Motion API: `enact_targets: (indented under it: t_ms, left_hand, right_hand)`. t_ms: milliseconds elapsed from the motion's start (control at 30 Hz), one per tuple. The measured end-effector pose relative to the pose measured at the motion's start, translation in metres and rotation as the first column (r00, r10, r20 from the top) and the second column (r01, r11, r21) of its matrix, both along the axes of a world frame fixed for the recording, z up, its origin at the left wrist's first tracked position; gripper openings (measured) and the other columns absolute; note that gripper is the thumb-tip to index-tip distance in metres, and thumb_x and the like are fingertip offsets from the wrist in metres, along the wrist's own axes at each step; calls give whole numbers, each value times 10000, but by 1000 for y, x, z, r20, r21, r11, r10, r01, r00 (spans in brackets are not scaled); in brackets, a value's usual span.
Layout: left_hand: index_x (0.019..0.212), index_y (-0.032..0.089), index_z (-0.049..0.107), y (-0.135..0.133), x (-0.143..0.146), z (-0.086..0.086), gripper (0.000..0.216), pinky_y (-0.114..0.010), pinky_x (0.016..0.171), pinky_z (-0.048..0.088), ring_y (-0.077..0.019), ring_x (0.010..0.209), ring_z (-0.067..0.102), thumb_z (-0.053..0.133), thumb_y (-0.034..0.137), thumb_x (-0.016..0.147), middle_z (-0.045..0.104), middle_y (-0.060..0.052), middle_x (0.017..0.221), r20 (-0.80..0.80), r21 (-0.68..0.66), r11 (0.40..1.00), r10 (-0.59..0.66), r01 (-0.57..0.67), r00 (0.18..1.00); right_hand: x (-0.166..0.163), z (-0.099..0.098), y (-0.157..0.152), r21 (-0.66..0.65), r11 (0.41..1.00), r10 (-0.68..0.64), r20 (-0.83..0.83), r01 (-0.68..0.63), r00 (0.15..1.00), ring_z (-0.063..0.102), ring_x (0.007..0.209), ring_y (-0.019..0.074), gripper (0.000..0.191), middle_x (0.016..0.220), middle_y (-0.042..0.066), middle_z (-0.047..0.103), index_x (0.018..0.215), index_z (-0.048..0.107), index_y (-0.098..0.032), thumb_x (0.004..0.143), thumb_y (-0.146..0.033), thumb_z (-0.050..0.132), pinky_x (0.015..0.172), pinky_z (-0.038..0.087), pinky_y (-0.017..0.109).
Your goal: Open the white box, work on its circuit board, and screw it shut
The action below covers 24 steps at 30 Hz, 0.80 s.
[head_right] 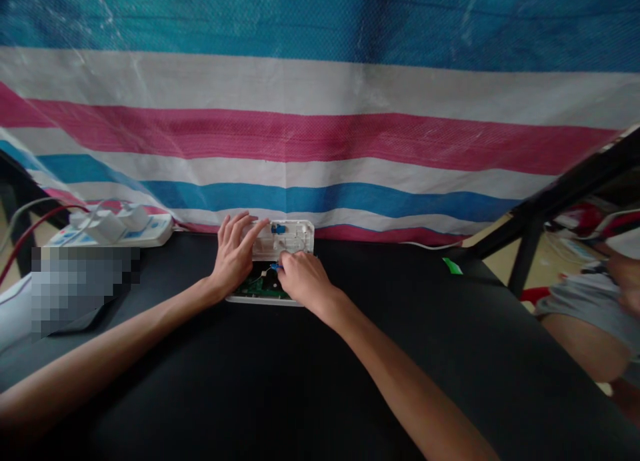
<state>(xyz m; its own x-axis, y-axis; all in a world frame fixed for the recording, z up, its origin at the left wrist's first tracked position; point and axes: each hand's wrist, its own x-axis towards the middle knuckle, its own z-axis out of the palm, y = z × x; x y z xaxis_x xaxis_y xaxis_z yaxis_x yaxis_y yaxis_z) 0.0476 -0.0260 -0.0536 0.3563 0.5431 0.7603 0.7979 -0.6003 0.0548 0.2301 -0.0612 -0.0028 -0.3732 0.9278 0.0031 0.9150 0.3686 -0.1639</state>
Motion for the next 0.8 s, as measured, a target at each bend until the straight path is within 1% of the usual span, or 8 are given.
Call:
enact_targets:
  t_ms: [233, 333, 467, 567, 633, 700, 733, 800]
  left_hand:
    - [1433, 193, 458, -1, 0, 0, 716, -536, 1189, 211, -290, 1376, 386, 428, -54, 761, 515, -142, 1335, 4, 6, 1000, -1, 1, 1000]
    - [1430, 188, 459, -1, 0, 0, 707, -533, 1193, 204, -287, 1376, 384, 424, -52, 766, 518, -142, 1328, 5, 10, 1000, 1, -1, 1000]
    - [1425, 187, 465, -1, 1, 2, 671, -526, 1182, 226, -284, 1342, 412, 425, -34, 792, 524, -143, 1315, 3, 0, 1000, 7, -7, 1000]
    - [1423, 208, 465, 0, 0, 2, 636, -508, 1168, 260, -271, 1300, 440, 428, -10, 827, 525, -133, 1312, 9, -6, 1000, 9, -9, 1000]
    - [1427, 220, 458, 0, 0, 2, 640, -505, 1169, 259, -268, 1302, 435, 422, -10, 831, 520, -129, 1316, 16, -5, 1000, 10, -9, 1000]
    - [1433, 227, 451, 0, 0, 1, 656, -509, 1172, 256, -268, 1312, 427, 415, -16, 825, 516, -128, 1322, 19, -8, 1000, 7, -7, 1000]
    - [1436, 230, 448, 0, -1, 0, 662, -509, 1172, 257, -268, 1315, 425, 415, -17, 822, 514, -128, 1324, 20, -11, 1000, 3, -3, 1000]
    - [1442, 237, 443, 1, -1, -1, 671, -510, 1173, 260, -268, 1322, 424, 420, -16, 820, 515, -126, 1325, 25, -15, 1000, -5, 5, 1000]
  right_hand:
    - [11, 4, 8, 42, 999, 17, -182, -10, 983, 703, 966, 226, 151, 1016, 82, 758, 998, 707, -182, 929, -214, 576, 810, 477, 283]
    - [12, 1, 8, 65, 997, 42, -176, -31, 983, 702, 964, 225, 138, 1013, 82, 757, 1004, 709, -187, 910, -207, 610, 804, 481, 281]
    - [7, -6, 4, 66, 997, 55, -114, -48, 992, 715, 820, 223, 96, 879, 73, 764, 937, 715, -192, 881, -222, 643, 699, 481, 283]
    - [9, -8, 1, 242, 967, 131, -205, -79, 970, 692, 767, 188, 110, 847, 61, 745, 851, 689, -188, 900, -219, 595, 680, 467, 265]
    - [15, -5, 1, 458, 886, 107, -359, 75, 927, 661, 724, 166, 170, 819, 60, 717, 878, 661, -176, 937, -256, 523, 677, 460, 259]
    - [24, 0, 5, 545, 776, 6, -509, 317, 861, 620, 654, 161, 223, 749, 45, 677, 1015, 628, -152, 941, -321, 503, 649, 448, 261]
    - [29, 1, 8, 524, 760, -51, -542, 385, 839, 606, 625, 165, 282, 712, 30, 660, 1097, 602, -139, 922, -348, 530, 629, 437, 263]
    - [37, 3, 17, 423, 834, -122, -483, 353, 867, 617, 634, 182, 331, 689, 19, 659, 1151, 588, -142, 894, -349, 569, 629, 420, 269]
